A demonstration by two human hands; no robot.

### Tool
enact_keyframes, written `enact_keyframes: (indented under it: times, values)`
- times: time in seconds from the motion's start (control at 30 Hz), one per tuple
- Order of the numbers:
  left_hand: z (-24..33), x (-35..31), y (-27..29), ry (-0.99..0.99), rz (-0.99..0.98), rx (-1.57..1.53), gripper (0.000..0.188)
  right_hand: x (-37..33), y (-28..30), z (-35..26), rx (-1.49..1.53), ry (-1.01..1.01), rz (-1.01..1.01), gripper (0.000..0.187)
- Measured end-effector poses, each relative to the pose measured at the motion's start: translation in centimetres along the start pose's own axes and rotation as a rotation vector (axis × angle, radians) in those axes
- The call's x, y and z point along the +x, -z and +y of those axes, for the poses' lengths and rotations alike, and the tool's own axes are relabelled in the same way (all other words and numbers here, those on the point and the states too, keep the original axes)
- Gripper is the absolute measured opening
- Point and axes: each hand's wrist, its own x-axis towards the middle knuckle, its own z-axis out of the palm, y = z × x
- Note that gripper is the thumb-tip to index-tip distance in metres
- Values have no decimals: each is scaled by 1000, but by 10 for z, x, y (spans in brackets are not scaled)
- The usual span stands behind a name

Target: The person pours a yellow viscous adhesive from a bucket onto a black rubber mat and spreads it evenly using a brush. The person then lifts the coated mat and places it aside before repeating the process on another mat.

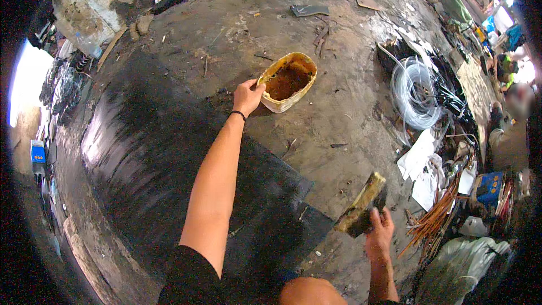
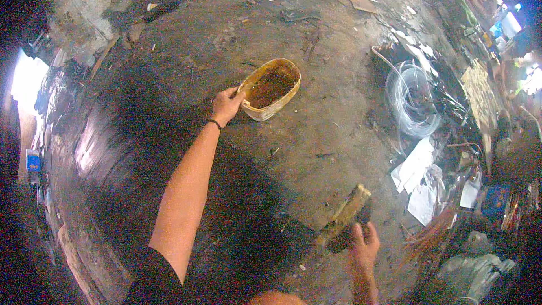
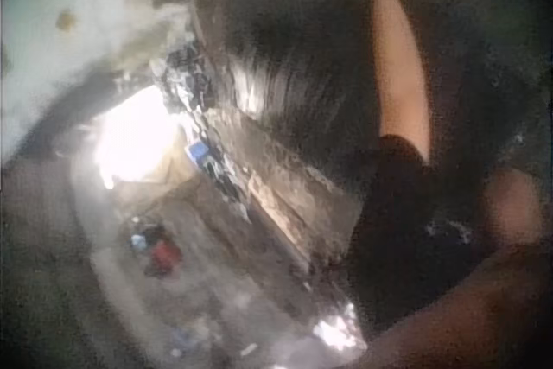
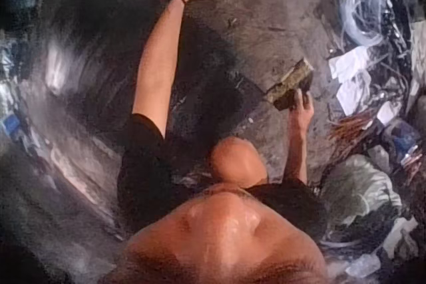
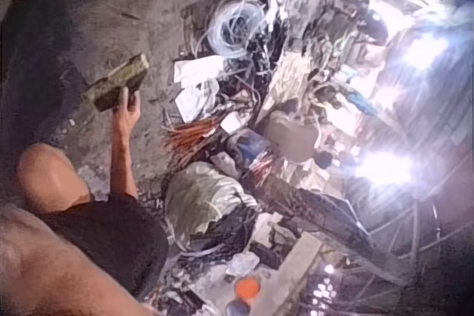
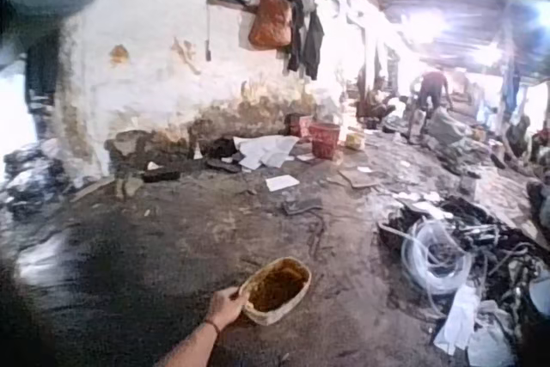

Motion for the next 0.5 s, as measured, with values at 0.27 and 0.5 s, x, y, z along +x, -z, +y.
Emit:
enact_keyframes:
  times: [0.27,0.5]
  values:
    - [49,-158,-84,578,-42,-767,45,120,-148,-123,-674,646,-122,32]
    - [52,-151,-83,370,153,-470,44,166,-230,-103,-1258,724,-226,26]
